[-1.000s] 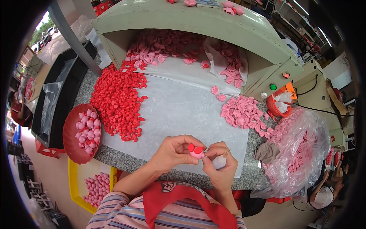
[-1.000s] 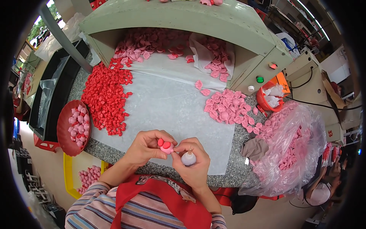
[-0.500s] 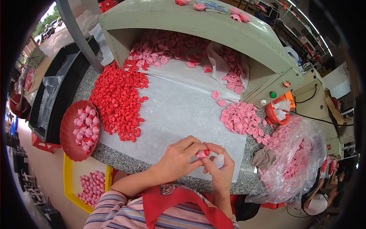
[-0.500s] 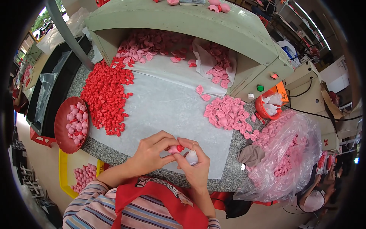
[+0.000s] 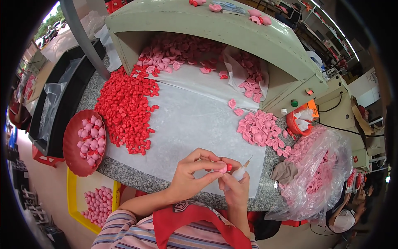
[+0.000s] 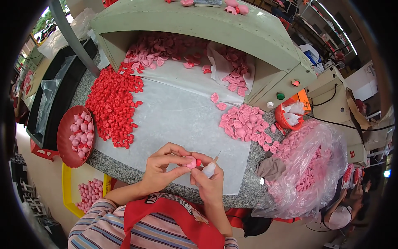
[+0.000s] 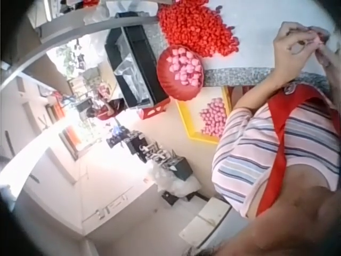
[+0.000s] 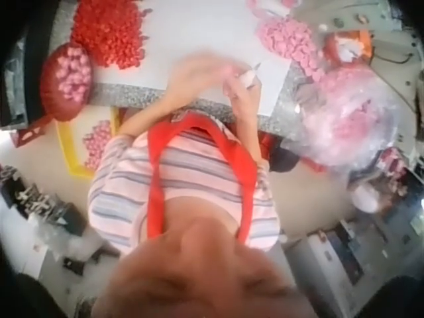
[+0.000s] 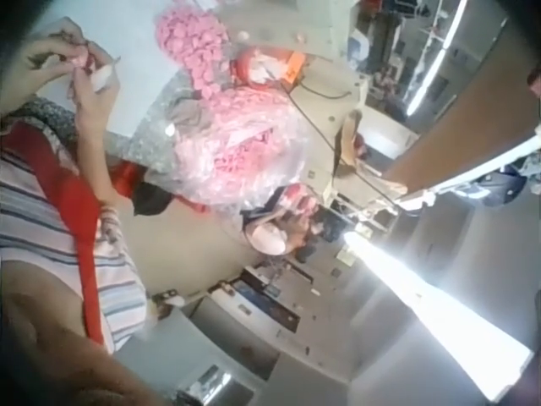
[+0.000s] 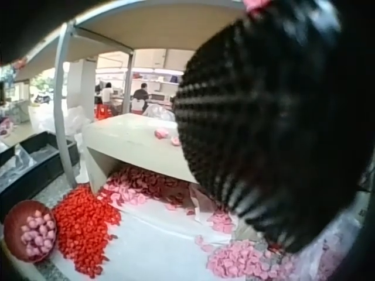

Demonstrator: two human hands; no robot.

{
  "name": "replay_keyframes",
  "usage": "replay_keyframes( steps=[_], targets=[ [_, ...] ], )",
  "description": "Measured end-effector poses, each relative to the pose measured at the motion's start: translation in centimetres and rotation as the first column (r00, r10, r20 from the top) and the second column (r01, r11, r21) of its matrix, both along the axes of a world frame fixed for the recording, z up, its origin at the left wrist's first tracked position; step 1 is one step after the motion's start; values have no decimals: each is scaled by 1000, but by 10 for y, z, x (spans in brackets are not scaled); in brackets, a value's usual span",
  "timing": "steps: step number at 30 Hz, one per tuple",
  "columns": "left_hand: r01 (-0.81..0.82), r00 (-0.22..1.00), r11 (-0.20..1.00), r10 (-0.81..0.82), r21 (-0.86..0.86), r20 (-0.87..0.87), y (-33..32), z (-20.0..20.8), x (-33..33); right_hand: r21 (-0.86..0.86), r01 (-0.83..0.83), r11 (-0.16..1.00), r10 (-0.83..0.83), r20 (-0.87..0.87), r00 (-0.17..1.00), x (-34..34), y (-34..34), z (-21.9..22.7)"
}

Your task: Apply adhesive to pink toy components and assemble them on a production line.

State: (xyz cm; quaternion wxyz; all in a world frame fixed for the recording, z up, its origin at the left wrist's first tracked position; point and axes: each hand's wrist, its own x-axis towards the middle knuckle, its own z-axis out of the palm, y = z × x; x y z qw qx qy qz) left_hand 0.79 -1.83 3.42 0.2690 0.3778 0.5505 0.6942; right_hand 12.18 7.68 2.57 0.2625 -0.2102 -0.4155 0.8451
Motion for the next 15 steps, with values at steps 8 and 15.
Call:
replay_keyframes(
  steps=[8,15],
  targets=[
    [43,983,998,-51,49,176,3,-4,4,135,60,989,-74,100,992,0,-5,5],
    [16,998,1000,-17,-18,-52,7,0,2,-83,-34,996,33,-16,999,1,0,-16]
  ],
)
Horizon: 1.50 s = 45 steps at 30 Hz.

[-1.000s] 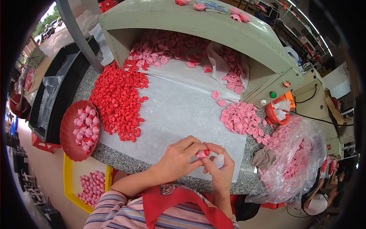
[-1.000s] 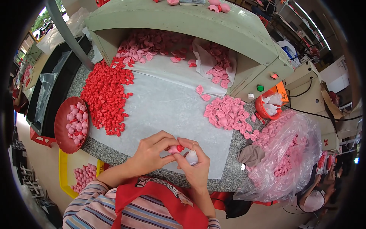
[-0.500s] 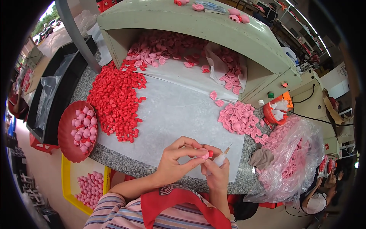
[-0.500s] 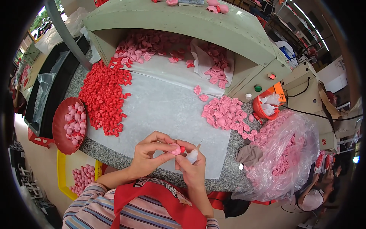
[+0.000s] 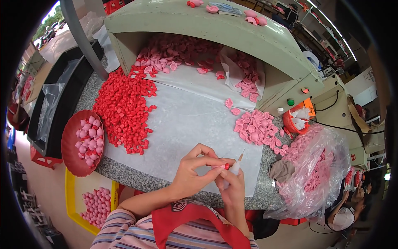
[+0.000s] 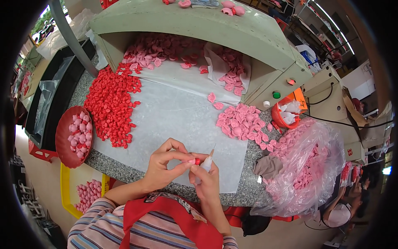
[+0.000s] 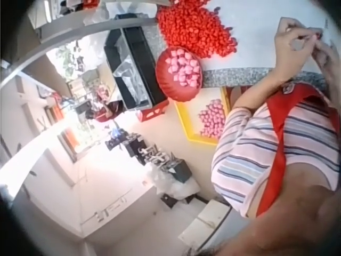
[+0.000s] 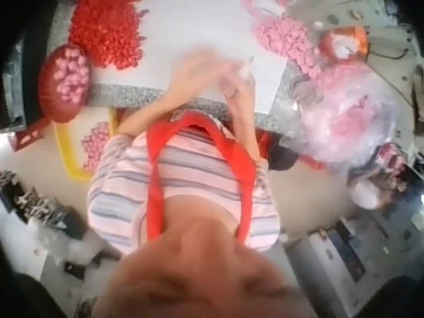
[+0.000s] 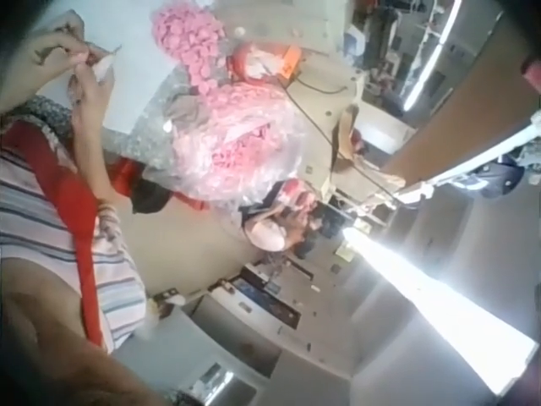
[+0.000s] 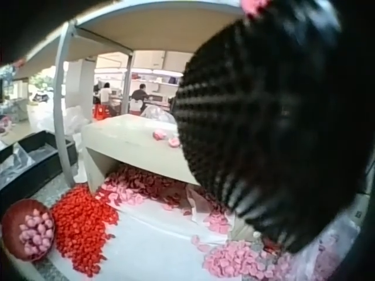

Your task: Apply adhesive to pink toy components and assemble them on a production line.

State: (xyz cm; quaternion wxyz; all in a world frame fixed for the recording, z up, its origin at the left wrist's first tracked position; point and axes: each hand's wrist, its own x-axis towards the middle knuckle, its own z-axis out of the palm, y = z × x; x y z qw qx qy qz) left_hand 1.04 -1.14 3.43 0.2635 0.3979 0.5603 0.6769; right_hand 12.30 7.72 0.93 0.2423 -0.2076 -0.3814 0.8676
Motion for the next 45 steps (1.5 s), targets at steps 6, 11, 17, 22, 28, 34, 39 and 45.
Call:
replay_keyframes(
  steps=[6,11,17,22,28,34,39,45],
  targets=[
    [-192,938,980,168,-51,-304,3,14,4,-473,-78,878,3,-158,987,-2,-5,-1],
    [-132,939,989,106,-58,-328,0,9,2,-510,-188,839,48,-275,960,2,-4,-6],
    [-252,840,967,241,43,-487,-1,11,1,97,279,956,-287,87,954,-7,-8,19],
    [-191,830,980,132,-55,-543,-5,25,-1,452,121,884,-214,161,963,2,-3,26],
    [-34,973,999,36,11,-226,-11,17,-8,190,106,976,-88,-102,991,5,2,18],
    [-7,1000,997,7,82,-11,-11,9,-2,277,126,953,-117,-46,992,1,-7,25],
    [-2,1000,987,-2,164,22,-9,5,2,403,138,905,-157,13,988,3,-10,30],
    [54,993,987,-69,153,94,-10,1,1,359,166,919,-202,67,977,0,-19,40]
  ],
)
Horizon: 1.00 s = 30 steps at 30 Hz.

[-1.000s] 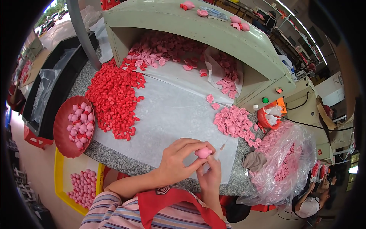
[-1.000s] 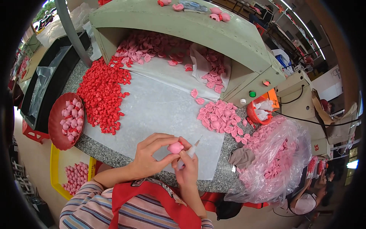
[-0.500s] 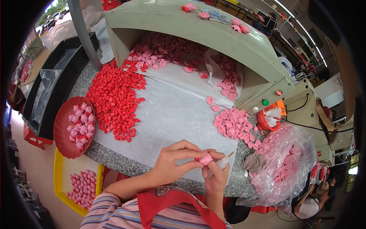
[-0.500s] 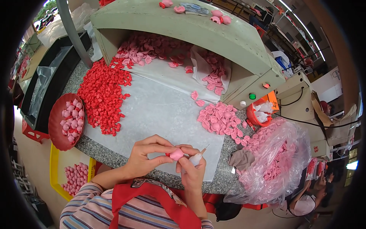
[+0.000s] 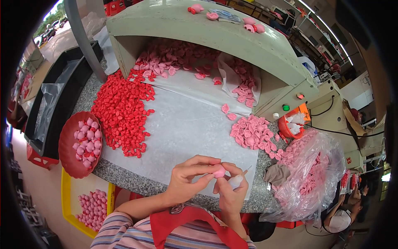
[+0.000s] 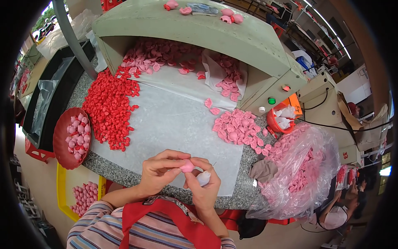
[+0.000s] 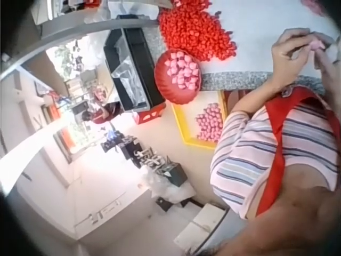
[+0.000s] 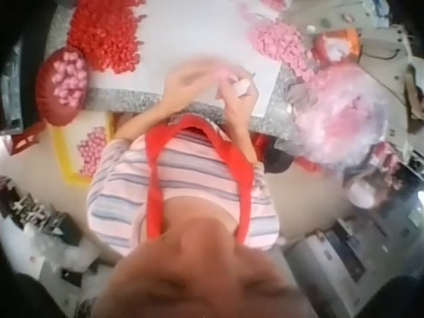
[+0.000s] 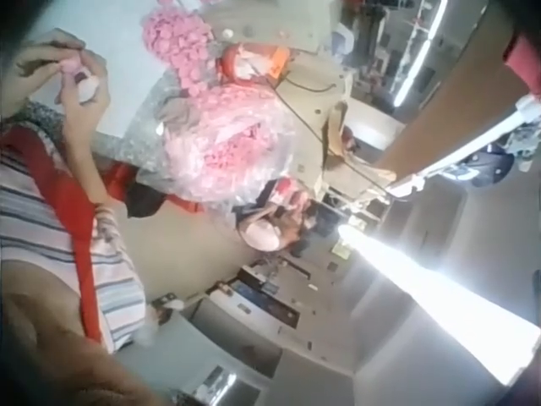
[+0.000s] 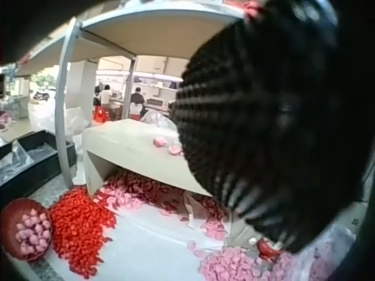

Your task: Apply adhesive to pink toy components and assemble them on a production line.

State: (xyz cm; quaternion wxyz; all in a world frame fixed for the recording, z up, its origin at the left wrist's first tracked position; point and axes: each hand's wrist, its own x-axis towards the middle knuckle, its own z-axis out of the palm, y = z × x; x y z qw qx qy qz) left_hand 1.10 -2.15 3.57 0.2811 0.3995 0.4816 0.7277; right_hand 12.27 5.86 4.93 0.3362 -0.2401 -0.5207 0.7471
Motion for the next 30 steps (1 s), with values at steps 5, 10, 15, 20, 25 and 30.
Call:
replay_keyframes(
  steps=[5,10,15,20,25,30],
  targets=[
    [-28,999,1000,28,12,19,-1,2,4,-9,8,1000,-9,-45,999,-3,-3,-1],
    [-30,998,998,33,52,-54,0,-3,4,6,35,999,-34,-75,997,-5,-4,-2],
    [-39,998,997,43,65,-54,2,-4,6,-32,41,999,-43,-85,995,-5,-4,-4],
    [-49,997,997,52,51,-63,2,-5,6,-17,37,999,-38,-73,997,-6,-5,-1],
    [-43,999,995,43,87,4,2,-5,7,75,24,997,-20,-55,998,-5,-4,-2],
    [-31,1000,993,31,114,0,3,-4,6,102,53,993,-48,-47,998,-5,-6,-1]
  ],
)
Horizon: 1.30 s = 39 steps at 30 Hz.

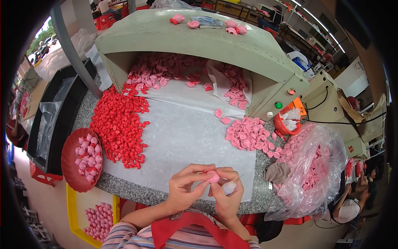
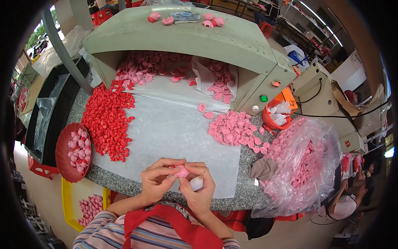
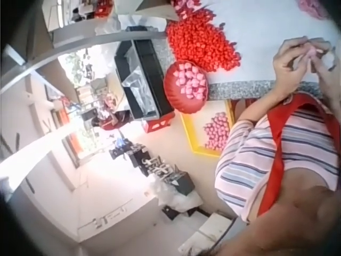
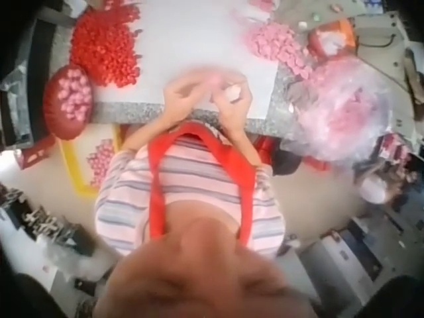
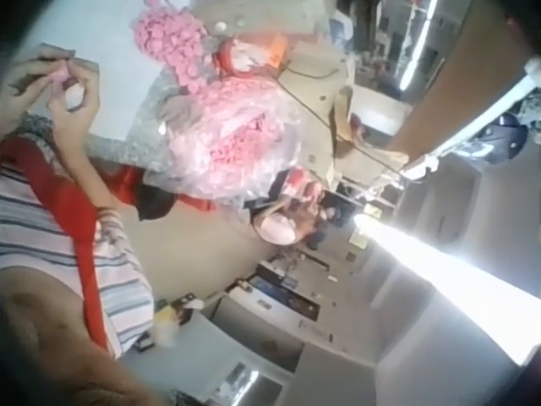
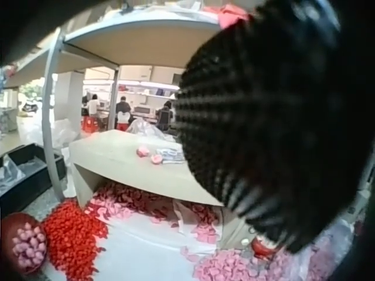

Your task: Apply adhesive to pink toy components and assemble them on a production line.

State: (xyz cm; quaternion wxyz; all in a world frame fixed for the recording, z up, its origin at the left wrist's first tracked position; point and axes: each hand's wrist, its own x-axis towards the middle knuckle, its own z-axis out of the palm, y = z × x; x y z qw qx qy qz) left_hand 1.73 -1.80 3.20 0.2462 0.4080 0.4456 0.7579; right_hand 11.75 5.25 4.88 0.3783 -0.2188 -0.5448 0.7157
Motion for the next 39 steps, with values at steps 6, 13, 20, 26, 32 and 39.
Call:
replay_keyframes(
  steps=[6,13,20,26,32,39],
  targets=[
    [-55,998,998,53,-43,-42,-2,-4,4,44,28,999,-29,21,999,1,-2,-5],
    [-27,997,998,30,-50,76,5,4,9,-43,34,999,-34,17,999,1,3,1],
    [52,969,992,-22,-119,245,4,2,0,-79,-46,996,53,78,996,4,17,4],
    [344,746,926,-167,-158,645,4,11,-16,17,-116,993,110,206,972,5,24,9],
    [504,586,859,-261,-92,767,2,8,-21,-57,-181,982,187,145,972,5,24,14],
    [563,543,825,-321,-52,776,0,7,-26,-27,-241,970,242,169,955,8,25,14]
  ],
)
